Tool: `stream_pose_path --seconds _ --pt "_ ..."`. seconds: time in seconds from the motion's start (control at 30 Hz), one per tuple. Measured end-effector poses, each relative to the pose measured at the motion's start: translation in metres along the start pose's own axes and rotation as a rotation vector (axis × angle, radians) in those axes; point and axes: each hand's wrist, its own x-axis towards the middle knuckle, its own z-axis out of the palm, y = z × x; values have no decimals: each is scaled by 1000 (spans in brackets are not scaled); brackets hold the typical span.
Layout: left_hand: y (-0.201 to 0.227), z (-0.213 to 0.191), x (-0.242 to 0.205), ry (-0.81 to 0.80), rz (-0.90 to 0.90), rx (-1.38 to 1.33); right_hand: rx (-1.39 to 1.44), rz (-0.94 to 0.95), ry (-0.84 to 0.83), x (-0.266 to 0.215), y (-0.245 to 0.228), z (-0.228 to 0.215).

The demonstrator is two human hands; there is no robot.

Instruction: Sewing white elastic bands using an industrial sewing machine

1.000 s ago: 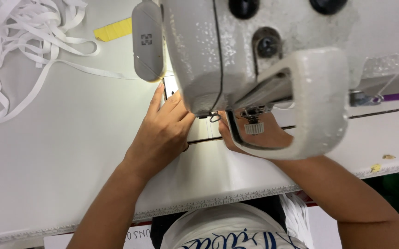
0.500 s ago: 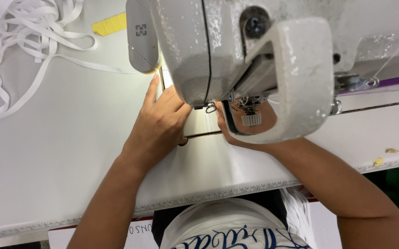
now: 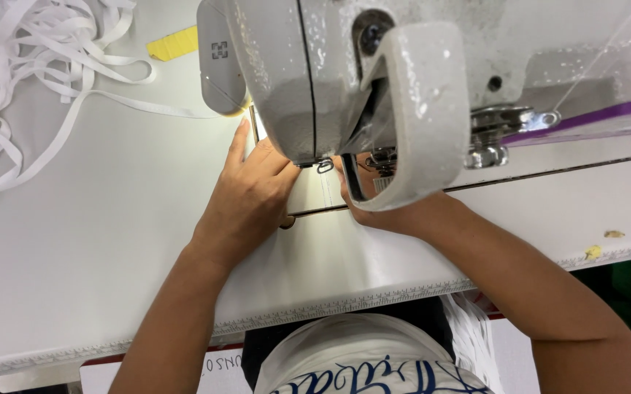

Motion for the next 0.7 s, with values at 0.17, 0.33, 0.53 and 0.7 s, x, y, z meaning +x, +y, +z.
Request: stream_pose_path --seconds 0.17,0.33,0.53,0.7 --pt "4 -7 2 6 -2 13 32 -9 367 -11 -3 18" --pt "0 14 -9 32 -27 -1 -135 -82 570 3 -18 -6" --pt "5 2 -7 110 -100 -78 -195 -119 689 -2 -24 -11" --pt "-8 22 -12 234 -169 -50 -186 -167 664 -5 -30 -16"
